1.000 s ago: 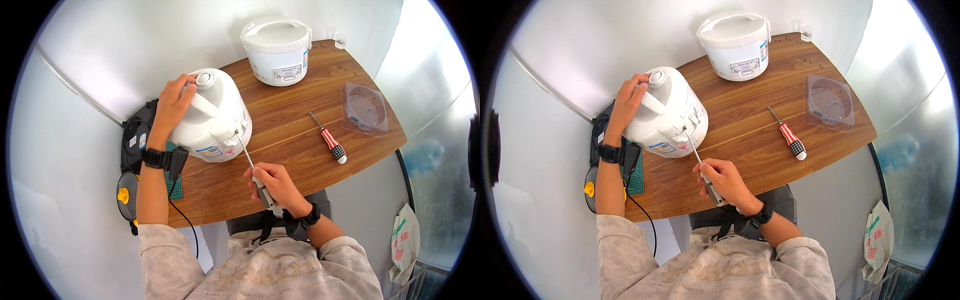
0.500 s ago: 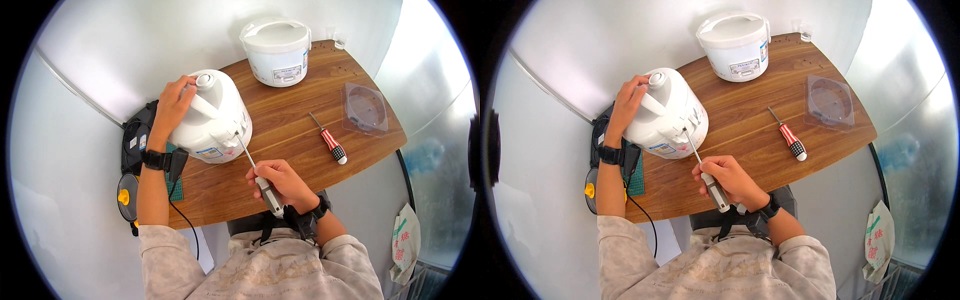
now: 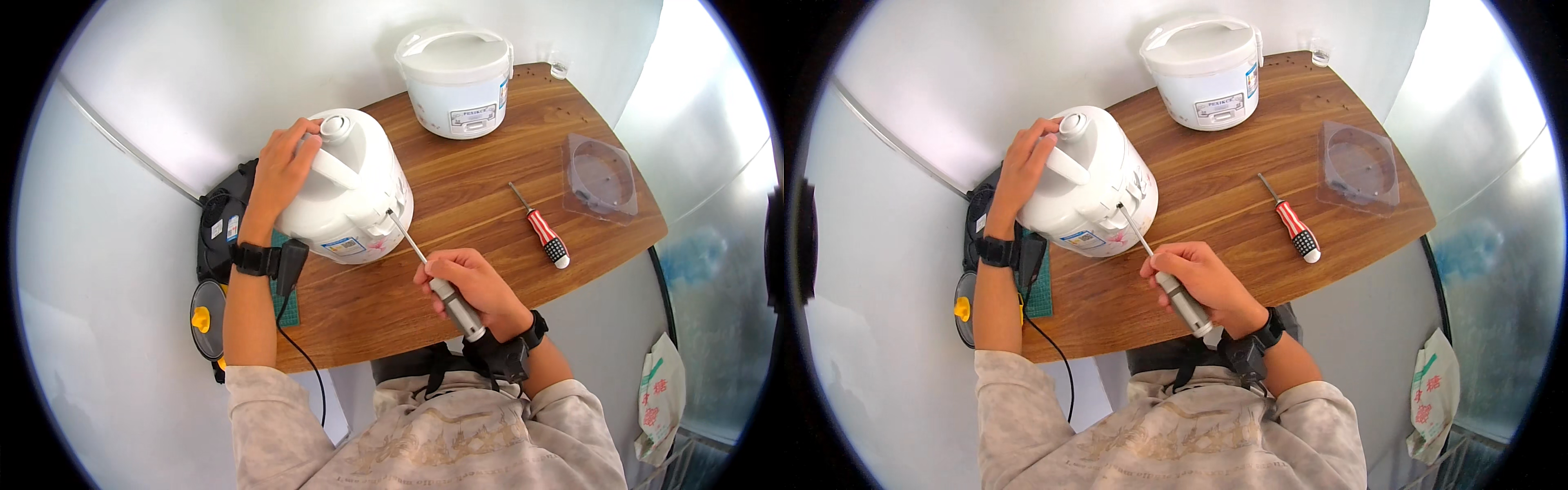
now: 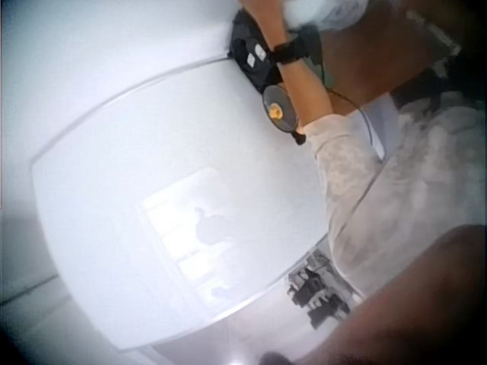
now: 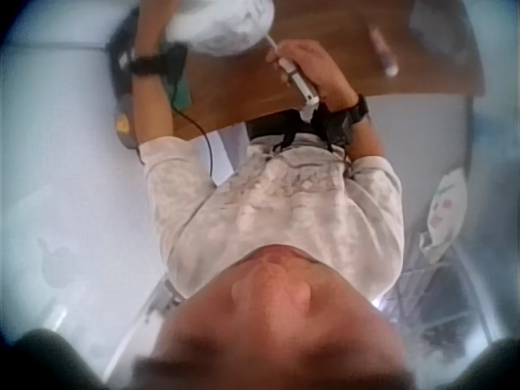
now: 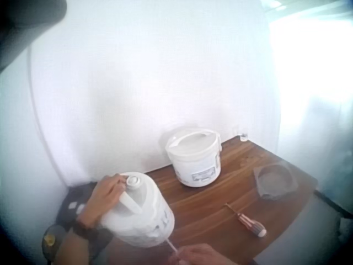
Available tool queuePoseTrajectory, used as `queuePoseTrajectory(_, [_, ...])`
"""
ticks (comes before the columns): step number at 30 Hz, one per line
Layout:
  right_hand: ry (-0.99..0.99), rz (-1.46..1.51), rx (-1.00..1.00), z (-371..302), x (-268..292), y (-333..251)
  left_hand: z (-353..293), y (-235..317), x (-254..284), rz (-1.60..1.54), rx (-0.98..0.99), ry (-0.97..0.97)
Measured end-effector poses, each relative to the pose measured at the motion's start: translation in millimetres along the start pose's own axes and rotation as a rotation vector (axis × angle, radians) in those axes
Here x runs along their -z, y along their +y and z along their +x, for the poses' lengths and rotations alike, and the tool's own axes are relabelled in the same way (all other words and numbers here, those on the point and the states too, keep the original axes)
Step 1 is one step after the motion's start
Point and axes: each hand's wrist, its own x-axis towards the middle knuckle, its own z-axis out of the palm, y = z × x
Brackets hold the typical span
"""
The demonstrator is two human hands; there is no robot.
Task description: The person uses a screwdriver to remove screws from a white rice cooker, then detaches the lid and separates its internal components. The person continues to unscrew and separate parts of the lid assembly on a wooden table.
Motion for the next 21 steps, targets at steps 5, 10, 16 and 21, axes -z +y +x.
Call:
queuePoseTrajectory(5, [0.115, -0.338, 0.190, 1.5, -0.9, 6.8, 0.0, -2.0, 0.6, 0.025, 0.054, -0.040])
queuePoseTrajectory(10, [0.391, -0.989, 0.754, 14.7, 3.8, 25.9, -1.2, -1.8, -1.1, 0.008, 0.018, 0.012])
queuePoseTrajectory(16, [0.603, -1.702, 0.981, 7.8, 15.1, 9.4, -0.4, 2.8, 2.7, 0.029, 0.040, -0.053])
queuePoseTrajectory(21, [0.620, -1.947, 1.212, 10.4, 26.5, -25.2, -0.6, -0.4, -1.1, 0.008, 0.011, -0.002])
